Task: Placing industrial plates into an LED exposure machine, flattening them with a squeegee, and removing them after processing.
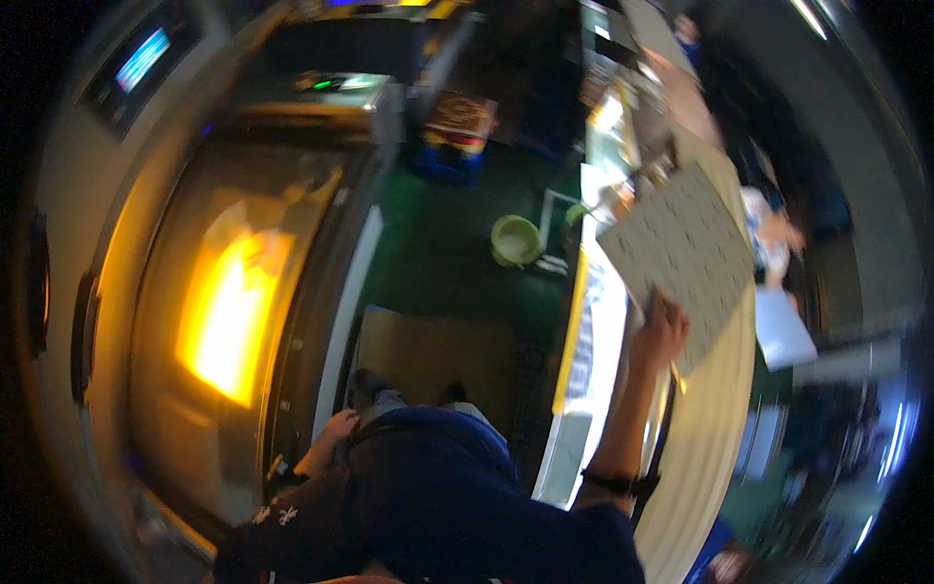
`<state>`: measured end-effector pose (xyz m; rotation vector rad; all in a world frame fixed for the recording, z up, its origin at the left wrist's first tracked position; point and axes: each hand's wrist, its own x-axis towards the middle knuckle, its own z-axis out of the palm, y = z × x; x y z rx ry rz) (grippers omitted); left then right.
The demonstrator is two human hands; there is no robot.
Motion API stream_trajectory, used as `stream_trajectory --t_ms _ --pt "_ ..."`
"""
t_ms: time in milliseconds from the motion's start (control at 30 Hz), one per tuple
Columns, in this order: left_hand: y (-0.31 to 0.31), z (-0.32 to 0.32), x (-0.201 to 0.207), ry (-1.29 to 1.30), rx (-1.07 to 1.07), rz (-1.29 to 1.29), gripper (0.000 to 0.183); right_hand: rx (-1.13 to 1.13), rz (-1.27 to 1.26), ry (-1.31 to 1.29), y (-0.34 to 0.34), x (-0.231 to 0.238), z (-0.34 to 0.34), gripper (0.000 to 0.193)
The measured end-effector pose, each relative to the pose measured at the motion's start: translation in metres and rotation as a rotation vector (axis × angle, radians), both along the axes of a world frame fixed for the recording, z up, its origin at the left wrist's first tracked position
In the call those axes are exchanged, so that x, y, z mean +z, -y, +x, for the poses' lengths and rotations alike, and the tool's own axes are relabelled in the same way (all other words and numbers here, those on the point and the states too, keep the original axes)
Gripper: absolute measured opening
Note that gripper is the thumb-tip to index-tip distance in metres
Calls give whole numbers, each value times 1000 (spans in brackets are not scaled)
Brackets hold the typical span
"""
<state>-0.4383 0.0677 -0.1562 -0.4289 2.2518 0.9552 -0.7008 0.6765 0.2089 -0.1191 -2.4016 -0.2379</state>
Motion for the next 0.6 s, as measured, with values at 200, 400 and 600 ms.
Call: stream_trajectory --t_ms 200,400,600 --pt "16 -45 53 -92 1 202 45 324 115 -5 117 30 5 36" --pt "75 -55 132 -181 270 247 46 949 -305 10 252 16 -80 25" --pt "126 -13 166 -363 591 240 48 1568 -141 192 489 -30 -104 30"
